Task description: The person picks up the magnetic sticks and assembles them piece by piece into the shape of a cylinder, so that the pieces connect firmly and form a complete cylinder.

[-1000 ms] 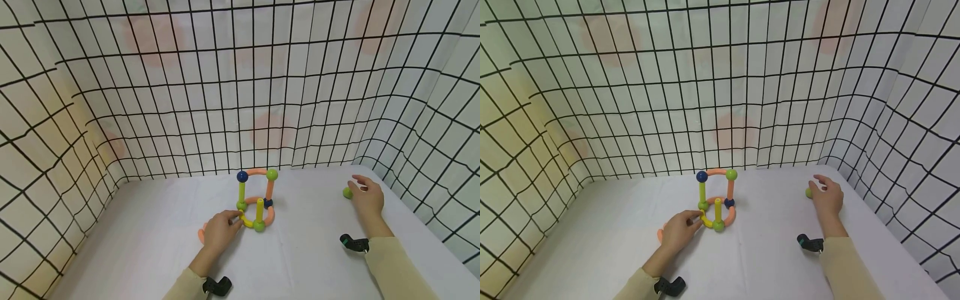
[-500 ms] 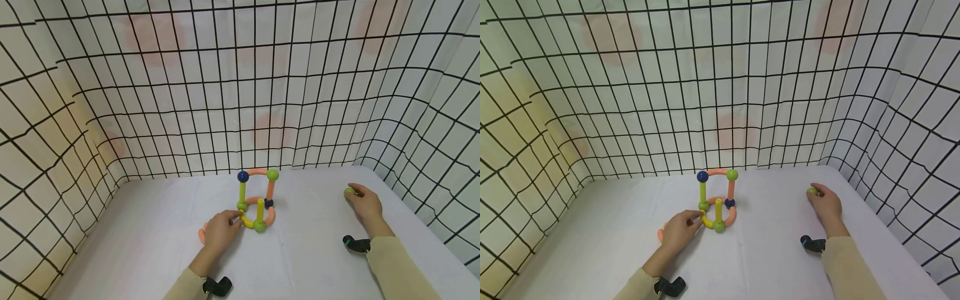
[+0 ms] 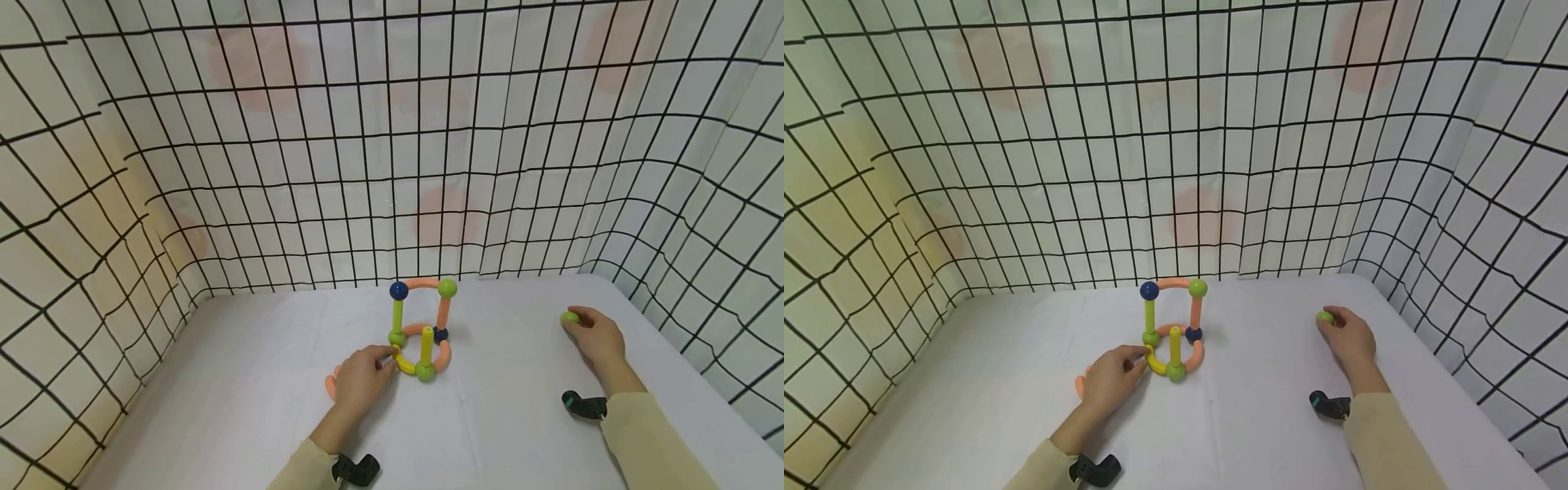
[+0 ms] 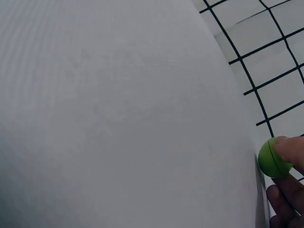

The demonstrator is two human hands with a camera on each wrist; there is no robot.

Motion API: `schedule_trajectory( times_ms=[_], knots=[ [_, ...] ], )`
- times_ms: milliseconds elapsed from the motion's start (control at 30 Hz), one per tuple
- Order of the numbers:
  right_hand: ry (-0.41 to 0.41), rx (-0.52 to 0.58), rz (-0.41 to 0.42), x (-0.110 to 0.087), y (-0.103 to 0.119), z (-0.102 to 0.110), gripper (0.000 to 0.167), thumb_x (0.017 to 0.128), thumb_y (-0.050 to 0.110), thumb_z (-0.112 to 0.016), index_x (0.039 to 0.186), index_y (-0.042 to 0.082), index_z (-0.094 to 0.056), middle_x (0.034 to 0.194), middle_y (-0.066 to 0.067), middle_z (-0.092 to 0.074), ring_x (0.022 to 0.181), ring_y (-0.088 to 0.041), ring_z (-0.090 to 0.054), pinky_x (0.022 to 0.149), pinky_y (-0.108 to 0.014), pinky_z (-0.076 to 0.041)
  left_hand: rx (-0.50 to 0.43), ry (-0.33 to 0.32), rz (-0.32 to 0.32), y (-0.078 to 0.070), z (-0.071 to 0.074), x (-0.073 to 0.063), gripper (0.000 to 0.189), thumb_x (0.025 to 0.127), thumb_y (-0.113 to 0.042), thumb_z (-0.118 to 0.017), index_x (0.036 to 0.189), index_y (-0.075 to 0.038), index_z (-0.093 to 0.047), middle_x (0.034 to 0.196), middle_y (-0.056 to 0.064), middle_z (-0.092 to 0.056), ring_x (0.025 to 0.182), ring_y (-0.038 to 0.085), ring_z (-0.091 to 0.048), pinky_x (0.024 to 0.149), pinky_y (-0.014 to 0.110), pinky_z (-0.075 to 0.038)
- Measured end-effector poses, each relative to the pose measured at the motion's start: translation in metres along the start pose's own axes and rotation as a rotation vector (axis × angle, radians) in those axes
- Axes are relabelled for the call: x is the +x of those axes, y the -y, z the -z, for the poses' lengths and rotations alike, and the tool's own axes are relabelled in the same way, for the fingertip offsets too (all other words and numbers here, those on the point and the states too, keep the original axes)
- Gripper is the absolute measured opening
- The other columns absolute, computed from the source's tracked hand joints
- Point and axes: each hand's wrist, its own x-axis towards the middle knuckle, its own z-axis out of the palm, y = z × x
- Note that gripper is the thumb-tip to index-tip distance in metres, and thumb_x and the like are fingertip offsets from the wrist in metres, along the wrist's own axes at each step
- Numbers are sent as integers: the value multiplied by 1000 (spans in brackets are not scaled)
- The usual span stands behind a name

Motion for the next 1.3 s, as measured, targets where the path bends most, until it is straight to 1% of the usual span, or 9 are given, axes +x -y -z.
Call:
schedule_trajectory(
  times_ms=[200, 333, 433, 533, 633, 700, 967, 1100, 1300],
  knots=[
    [6, 115, -21, -5, 8, -2, 57, 102, 38, -55, 147, 5, -46, 147, -25, -47, 134, -43, -43, 108, -58, -37, -3, 1, -5, -1, -1, -1, 22, 89, -31, -73, 110, -30, -77, 72, -12, -58, 60, 6, -45, 49, 23, -32],
    [11, 180, -10, -10, 19, -5, 61, 99, 46, -57, 147, 10, -48, 145, -19, -51, 127, -31, -49, 94, -35, -48, 0, 5, -6, -1, -1, -1, 21, 89, -32, -73, 111, -30, -77, 73, -11, -59, 60, 6, -45, 49, 23, -32],
    [7, 180, 33, -19, 35, -5, 62, 98, 50, -58, 146, 13, -51, 140, -13, -55, 116, -17, -52, 81, -20, -45, 1, 13, -6, -1, -1, -1, 21, 90, -32, -73, 111, -29, -77, 73, -12, -59, 60, 6, -45, 49, 22, -32],
    [-6, 224, 93, -30, 58, -5, 61, 97, 51, -59, 144, 14, -53, 128, -1, -61, 104, -4, -53, 76, -13, -45, 4, 11, -9, -1, 0, -2, 21, 90, -31, -73, 111, -29, -77, 74, -12, -60, 60, 6, -46, 50, 22, -33],
    [-16, 296, 154, -42, 84, -8, 59, 95, 51, -61, 142, 15, -56, 113, 14, -61, 94, 1, -54, 74, -11, -48, 7, 3, -17, -1, 1, -2, 21, 90, -30, -73, 110, -29, -77, 74, -11, -61, 61, 7, -45, 50, 22, -33],
    [-5, 353, 209, -51, 100, -11, 56, 95, 49, -63, 139, 14, -58, 106, 19, -62, 91, -2, -58, 75, -11, -49, 9, 2, -18, 0, 1, -2, 21, 90, -29, -72, 110, -29, -77, 75, -11, -61, 61, 7, -45, 50, 22, -33],
    [109, 482, 433, -88, 151, -29, 42, 97, 29, -67, 132, 7, -61, 101, 14, -65, 84, -4, -61, 75, -15, -53, 10, 6, -24, 0, 1, -3, 20, 91, -27, -70, 110, -28, -77, 77, -11, -62, 62, 7, -46, 51, 22, -33],
    [204, 529, 466, -104, 172, -42, 37, 96, 26, -69, 128, 8, -64, 105, 7, -64, 74, -9, -57, 69, -19, -53, 6, -2, -27, -1, 2, -3, 20, 91, -26, -70, 110, -28, -77, 79, -10, -63, 63, 7, -46, 52, 22, -34],
    [327, 569, 436, -120, 188, -65, 35, 95, 23, -70, 127, 11, -65, 115, -4, -60, 64, -11, -50, 58, -22, -46, 3, -2, -39, -1, 5, -4, 21, 91, -25, -69, 110, -27, -77, 77, -9, -62, 62, 8, -46, 52, 22, -33]
  ],
)
